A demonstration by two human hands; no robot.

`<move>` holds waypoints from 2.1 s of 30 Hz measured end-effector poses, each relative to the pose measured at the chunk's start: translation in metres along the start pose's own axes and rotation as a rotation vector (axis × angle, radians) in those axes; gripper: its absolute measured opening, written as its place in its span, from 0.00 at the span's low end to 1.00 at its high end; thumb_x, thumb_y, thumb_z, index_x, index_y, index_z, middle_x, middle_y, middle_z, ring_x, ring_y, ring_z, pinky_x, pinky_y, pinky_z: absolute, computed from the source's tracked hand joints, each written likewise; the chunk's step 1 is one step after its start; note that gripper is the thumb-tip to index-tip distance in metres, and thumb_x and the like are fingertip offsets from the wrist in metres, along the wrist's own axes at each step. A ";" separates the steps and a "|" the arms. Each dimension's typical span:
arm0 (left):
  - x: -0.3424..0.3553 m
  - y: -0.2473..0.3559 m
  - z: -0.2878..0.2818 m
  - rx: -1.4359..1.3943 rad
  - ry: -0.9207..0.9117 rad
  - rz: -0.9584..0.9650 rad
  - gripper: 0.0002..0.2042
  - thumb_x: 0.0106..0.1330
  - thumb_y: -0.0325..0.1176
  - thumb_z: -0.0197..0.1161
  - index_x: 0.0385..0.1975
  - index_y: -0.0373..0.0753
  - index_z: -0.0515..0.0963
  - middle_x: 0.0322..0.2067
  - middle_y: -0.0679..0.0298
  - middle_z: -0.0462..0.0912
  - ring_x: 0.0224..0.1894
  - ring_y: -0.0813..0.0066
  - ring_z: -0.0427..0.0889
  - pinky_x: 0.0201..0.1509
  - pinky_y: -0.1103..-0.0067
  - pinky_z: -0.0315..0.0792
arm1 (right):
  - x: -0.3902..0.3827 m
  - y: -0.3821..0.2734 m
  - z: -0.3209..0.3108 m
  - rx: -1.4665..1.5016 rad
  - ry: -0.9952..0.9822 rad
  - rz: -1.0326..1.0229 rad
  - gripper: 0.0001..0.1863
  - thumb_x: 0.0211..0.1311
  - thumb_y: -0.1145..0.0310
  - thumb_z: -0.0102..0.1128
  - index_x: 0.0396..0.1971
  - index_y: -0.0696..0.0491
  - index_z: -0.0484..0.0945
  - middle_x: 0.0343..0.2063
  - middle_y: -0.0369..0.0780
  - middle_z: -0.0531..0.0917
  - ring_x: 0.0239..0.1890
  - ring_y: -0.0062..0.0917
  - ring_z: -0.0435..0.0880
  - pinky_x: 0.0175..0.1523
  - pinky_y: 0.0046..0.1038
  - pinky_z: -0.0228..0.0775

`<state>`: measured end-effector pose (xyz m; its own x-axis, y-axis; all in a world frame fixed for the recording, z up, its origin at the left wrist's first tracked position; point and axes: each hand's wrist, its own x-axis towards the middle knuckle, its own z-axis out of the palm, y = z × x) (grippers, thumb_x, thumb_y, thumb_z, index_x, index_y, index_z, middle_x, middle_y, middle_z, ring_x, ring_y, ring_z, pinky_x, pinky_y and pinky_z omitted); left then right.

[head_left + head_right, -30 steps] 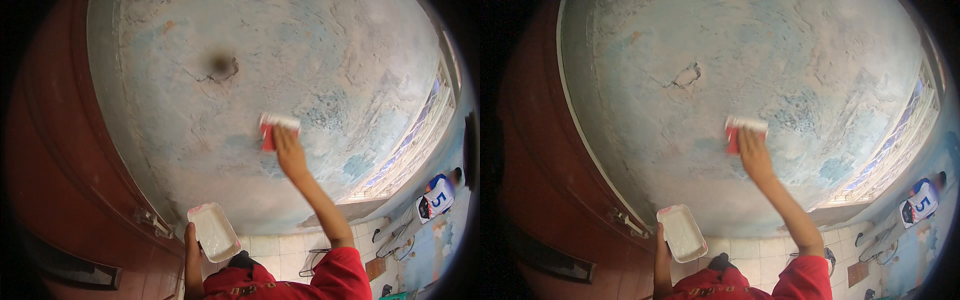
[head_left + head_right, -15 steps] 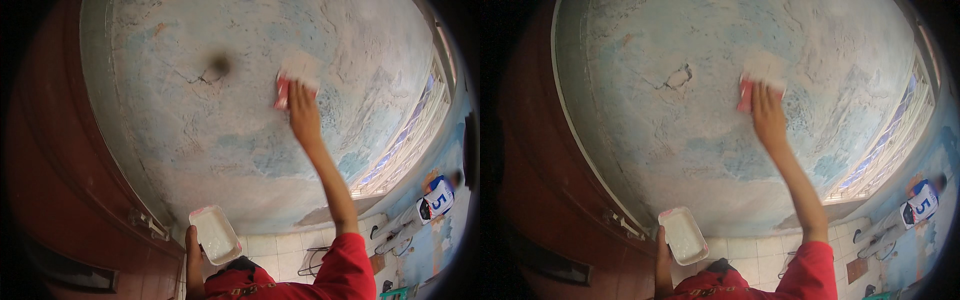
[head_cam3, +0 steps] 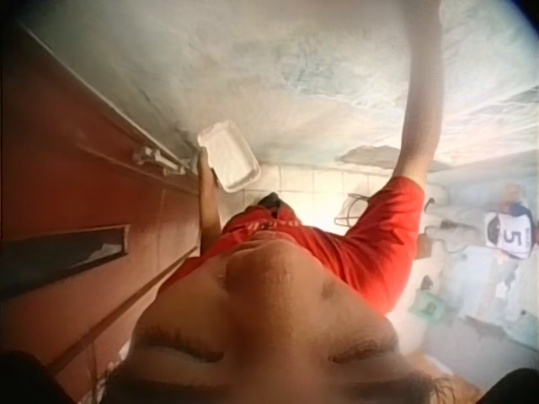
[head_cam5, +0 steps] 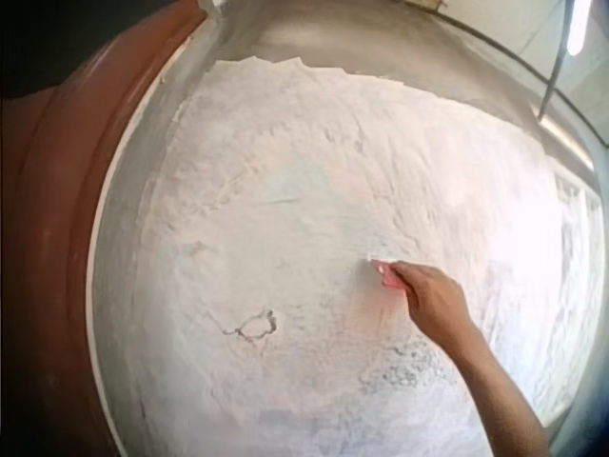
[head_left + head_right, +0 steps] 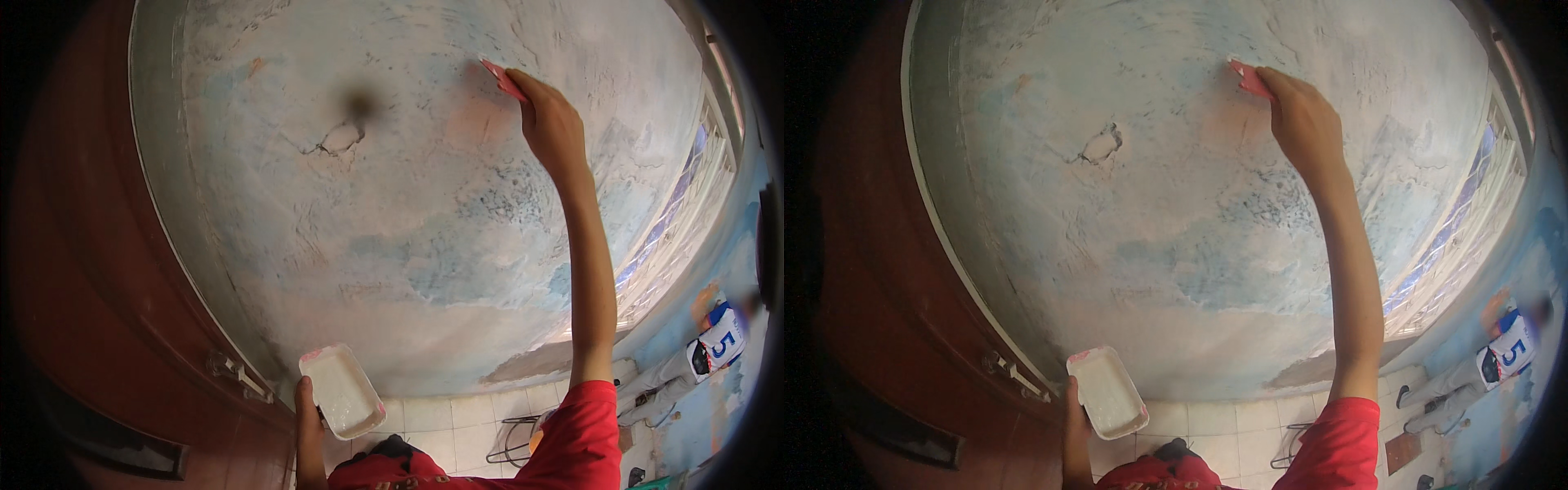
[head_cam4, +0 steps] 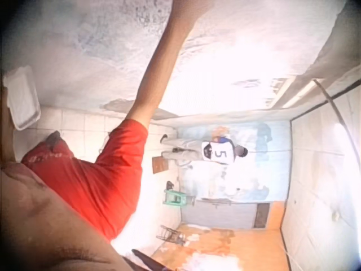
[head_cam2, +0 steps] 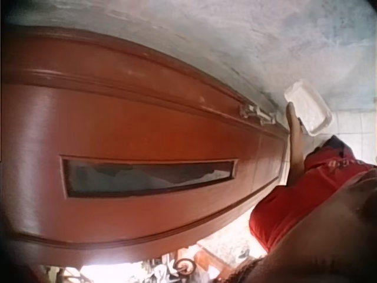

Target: The person applies white spackle to a damaged wall using a red putty knife. The person repeatedly scoops the material from a small white container and spreads it across the wall surface to fill in cracks and holes.

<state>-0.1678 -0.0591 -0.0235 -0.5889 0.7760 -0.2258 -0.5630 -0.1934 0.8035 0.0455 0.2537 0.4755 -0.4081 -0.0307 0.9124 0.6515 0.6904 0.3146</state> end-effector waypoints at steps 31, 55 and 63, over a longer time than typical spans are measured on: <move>0.000 -0.013 -0.014 0.072 0.010 -0.029 0.38 0.73 0.62 0.54 0.71 0.36 0.64 0.64 0.56 0.75 0.65 0.61 0.75 0.68 0.66 0.69 | -0.335 -0.130 0.077 0.104 -0.634 -0.018 0.27 0.63 0.74 0.53 0.64 0.62 0.72 0.63 0.49 0.77 0.63 0.42 0.78 0.62 0.41 0.75; -0.004 0.010 0.012 0.088 0.005 -0.080 0.32 0.73 0.58 0.55 0.64 0.35 0.69 0.54 0.58 0.79 0.56 0.66 0.80 0.57 0.70 0.74 | -0.265 -0.118 0.066 0.303 -0.514 0.024 0.22 0.57 0.78 0.57 0.53 0.52 0.81 0.41 0.43 0.88 0.43 0.36 0.85 0.46 0.36 0.80; 0.015 -0.029 -0.011 0.044 0.006 -0.015 0.28 0.73 0.57 0.56 0.59 0.37 0.74 0.51 0.62 0.80 0.51 0.71 0.80 0.55 0.72 0.74 | -0.110 -0.099 0.050 0.017 -0.130 -0.063 0.28 0.62 0.78 0.54 0.64 0.59 0.73 0.60 0.50 0.80 0.62 0.43 0.79 0.63 0.39 0.74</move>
<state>-0.1666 -0.0487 -0.0564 -0.5842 0.7749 -0.2415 -0.5458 -0.1548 0.8235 -0.0059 0.2253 0.3312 -0.5274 0.0187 0.8494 0.6114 0.7025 0.3642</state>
